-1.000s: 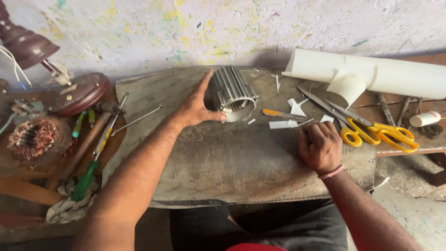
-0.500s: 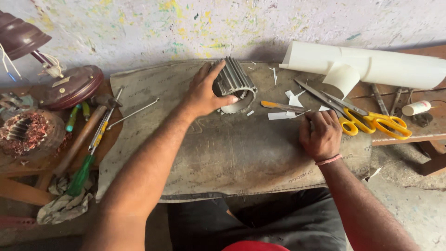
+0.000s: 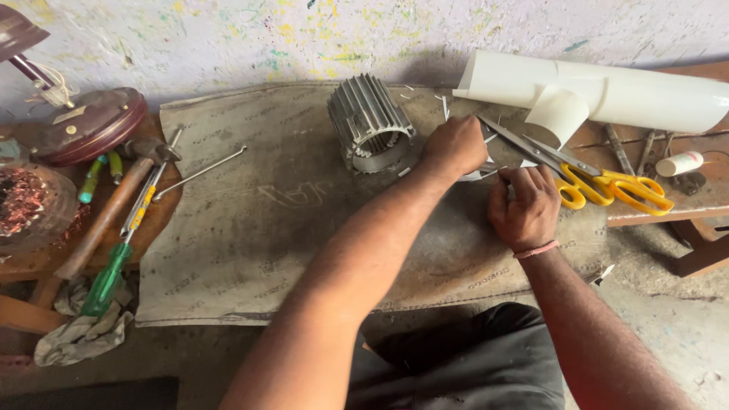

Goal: The person inserts white insulating strips into the slots of an electric motor stator by hand and uses scissors to trim a strip.

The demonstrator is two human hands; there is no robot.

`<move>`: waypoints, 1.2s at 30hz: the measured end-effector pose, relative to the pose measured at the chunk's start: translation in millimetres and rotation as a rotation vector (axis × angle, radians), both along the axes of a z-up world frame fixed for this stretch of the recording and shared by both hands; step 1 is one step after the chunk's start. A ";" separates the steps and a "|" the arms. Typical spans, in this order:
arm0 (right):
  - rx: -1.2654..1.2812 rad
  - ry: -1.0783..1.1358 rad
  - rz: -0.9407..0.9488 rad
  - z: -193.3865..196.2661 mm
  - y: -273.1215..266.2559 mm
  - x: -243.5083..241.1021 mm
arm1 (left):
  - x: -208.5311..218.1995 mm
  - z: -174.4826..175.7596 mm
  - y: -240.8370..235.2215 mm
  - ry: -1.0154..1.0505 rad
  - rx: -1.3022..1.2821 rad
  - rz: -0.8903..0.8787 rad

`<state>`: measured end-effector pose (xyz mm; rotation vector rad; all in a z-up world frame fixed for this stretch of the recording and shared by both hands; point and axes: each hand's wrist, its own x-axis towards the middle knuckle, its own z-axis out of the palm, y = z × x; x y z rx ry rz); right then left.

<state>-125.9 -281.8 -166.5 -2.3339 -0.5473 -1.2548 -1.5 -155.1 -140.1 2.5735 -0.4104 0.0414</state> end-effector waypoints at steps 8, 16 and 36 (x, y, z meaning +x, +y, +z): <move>-0.003 -0.022 -0.011 -0.8 1.1 -0.3 | 37.9 -12.0 -29.5 0.225 -0.008 0.209; -0.024 0.046 -0.029 -7.5 -4.8 2.7 | 23.3 21.1 -12.2 -0.310 -0.642 0.028; -0.428 0.133 -0.035 3.2 3.1 24.6 | -90.7 -55.6 90.5 -0.164 -0.762 0.008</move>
